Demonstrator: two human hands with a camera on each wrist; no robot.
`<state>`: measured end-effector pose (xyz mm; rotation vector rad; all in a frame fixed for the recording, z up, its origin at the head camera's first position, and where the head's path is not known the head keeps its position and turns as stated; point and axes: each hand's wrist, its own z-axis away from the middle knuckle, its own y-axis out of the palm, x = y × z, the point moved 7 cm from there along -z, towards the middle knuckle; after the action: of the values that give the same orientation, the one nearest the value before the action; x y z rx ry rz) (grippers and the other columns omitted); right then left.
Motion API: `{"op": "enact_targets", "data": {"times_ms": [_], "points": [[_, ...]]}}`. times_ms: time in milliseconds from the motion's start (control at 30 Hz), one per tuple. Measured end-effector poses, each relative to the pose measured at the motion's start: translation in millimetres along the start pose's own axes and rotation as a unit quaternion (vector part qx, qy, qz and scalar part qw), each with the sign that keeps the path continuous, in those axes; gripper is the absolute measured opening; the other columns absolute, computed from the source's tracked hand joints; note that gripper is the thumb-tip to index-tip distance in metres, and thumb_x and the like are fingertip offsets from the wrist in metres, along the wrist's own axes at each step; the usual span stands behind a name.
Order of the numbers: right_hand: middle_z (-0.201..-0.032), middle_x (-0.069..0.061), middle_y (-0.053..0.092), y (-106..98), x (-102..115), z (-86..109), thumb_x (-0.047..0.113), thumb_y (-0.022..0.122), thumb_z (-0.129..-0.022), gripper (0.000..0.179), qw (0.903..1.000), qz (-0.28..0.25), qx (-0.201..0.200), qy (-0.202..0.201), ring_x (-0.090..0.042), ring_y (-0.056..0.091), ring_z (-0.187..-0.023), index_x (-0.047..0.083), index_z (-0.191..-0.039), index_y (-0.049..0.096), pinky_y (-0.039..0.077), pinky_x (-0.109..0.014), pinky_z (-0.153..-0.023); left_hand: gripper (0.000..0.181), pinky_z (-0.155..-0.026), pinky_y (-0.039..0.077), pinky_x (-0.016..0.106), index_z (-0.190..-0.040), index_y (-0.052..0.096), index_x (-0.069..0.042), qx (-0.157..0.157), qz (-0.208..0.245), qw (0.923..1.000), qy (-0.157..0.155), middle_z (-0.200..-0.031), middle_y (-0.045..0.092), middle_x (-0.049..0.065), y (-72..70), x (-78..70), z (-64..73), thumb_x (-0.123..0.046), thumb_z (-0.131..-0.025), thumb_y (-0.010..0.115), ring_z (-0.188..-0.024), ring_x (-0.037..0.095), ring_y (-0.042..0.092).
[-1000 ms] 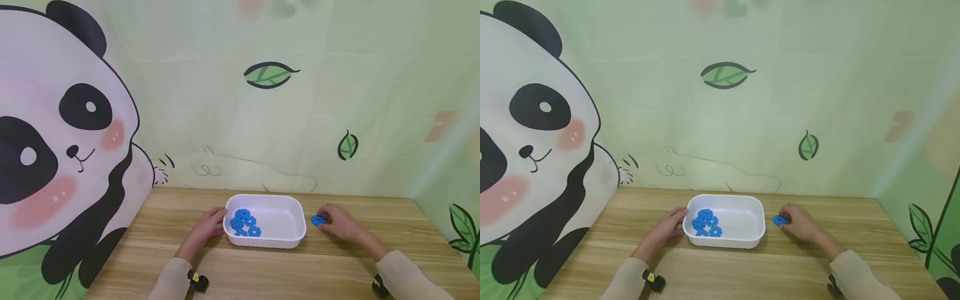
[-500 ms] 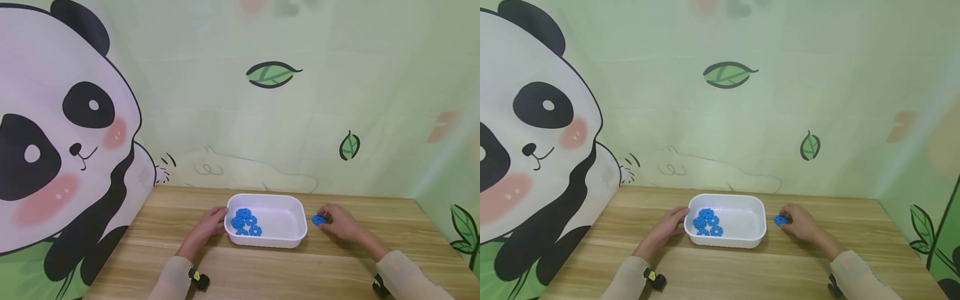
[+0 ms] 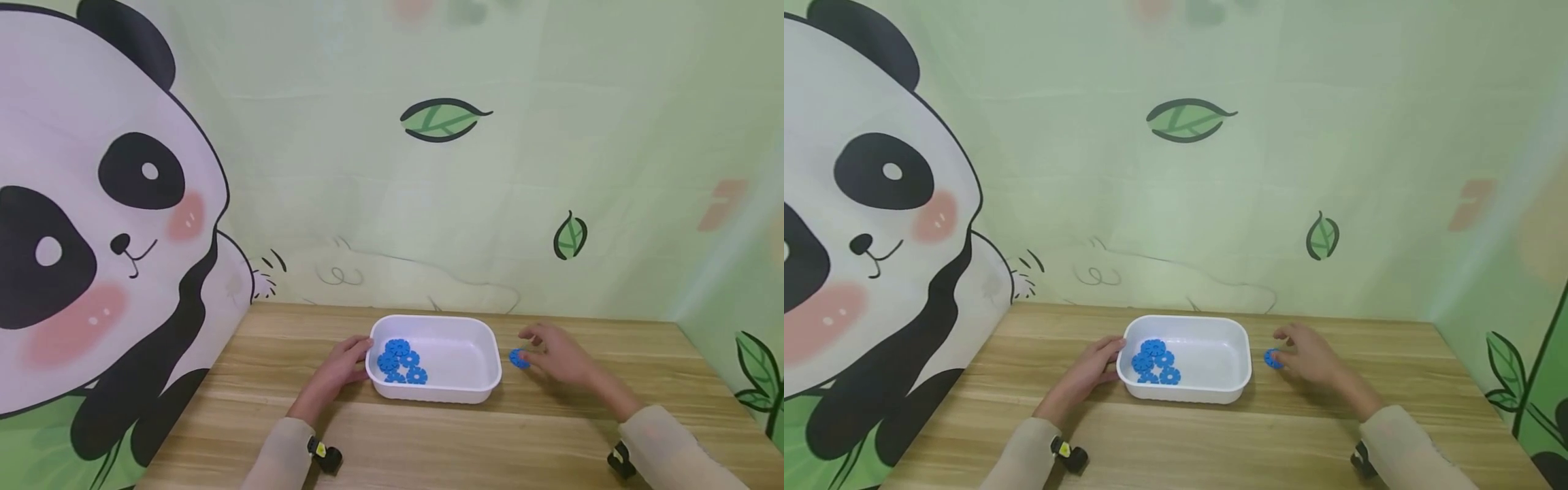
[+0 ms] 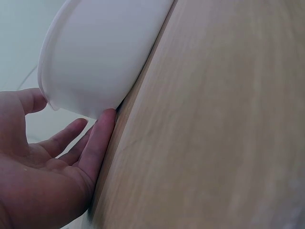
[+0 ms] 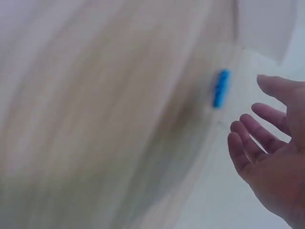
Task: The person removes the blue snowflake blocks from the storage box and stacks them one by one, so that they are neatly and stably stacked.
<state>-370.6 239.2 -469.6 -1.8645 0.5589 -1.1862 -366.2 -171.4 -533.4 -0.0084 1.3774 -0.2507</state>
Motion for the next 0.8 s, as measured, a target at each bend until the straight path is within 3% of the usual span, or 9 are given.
{"op": "enact_targets", "data": {"times_ms": [167,300,533,800], "points": [[-0.115,-0.017,0.068,-9,41,-12.5,0.012,0.075,-0.098,0.027,0.9979,-0.006,-0.050,-0.040,-0.035,0.067,-0.105,-0.003,-0.120,0.071,0.061,-0.049,-0.083,0.065,-0.099,0.060,0.040,-0.154,0.049,-0.002,-0.003,-0.003,1.0000,-0.004,-0.150,0.056,0.021,-1.7,1.3,-0.5,-0.048,-0.108,0.056,-0.134,0.036,0.058],[-0.112,-0.011,0.069,-2,80,-26.9,0.014,0.079,-0.096,0.024,0.9947,-0.019,-0.075,-0.068,-0.032,0.067,-0.104,0.002,-0.116,0.073,0.062,-0.046,-0.082,0.065,-0.100,0.059,0.041,-0.154,0.049,-0.003,-0.002,-0.008,1.0000,0.000,-0.150,0.056,0.020,-1.4,1.7,-1.6,-0.048,-0.109,0.055,-0.135,0.036,0.058],[-0.115,-0.006,0.070,36,133,-51.8,0.021,0.080,-0.096,0.033,0.9958,-0.045,-0.011,-0.079,-0.030,0.066,-0.109,0.006,-0.124,0.071,0.062,-0.049,-0.091,0.064,-0.101,0.059,0.042,-0.154,0.050,-0.003,0.000,-0.007,1.0000,0.006,-0.151,0.056,0.021,-2.2,-2.6,0.5,-0.048,-0.109,0.055,-0.136,0.036,0.057],[-0.116,-0.014,0.072,91,148,-70.9,0.021,0.080,-0.096,0.037,0.9899,-0.046,0.069,-0.115,-0.029,0.067,-0.108,0.000,-0.125,0.072,0.061,-0.046,-0.092,0.067,-0.100,0.059,0.041,-0.154,0.050,-0.003,0.002,-0.008,1.0000,0.001,-0.151,0.055,0.020,-1.5,-0.1,1.2,-0.051,-0.108,0.057,-0.136,0.036,0.057]]}}
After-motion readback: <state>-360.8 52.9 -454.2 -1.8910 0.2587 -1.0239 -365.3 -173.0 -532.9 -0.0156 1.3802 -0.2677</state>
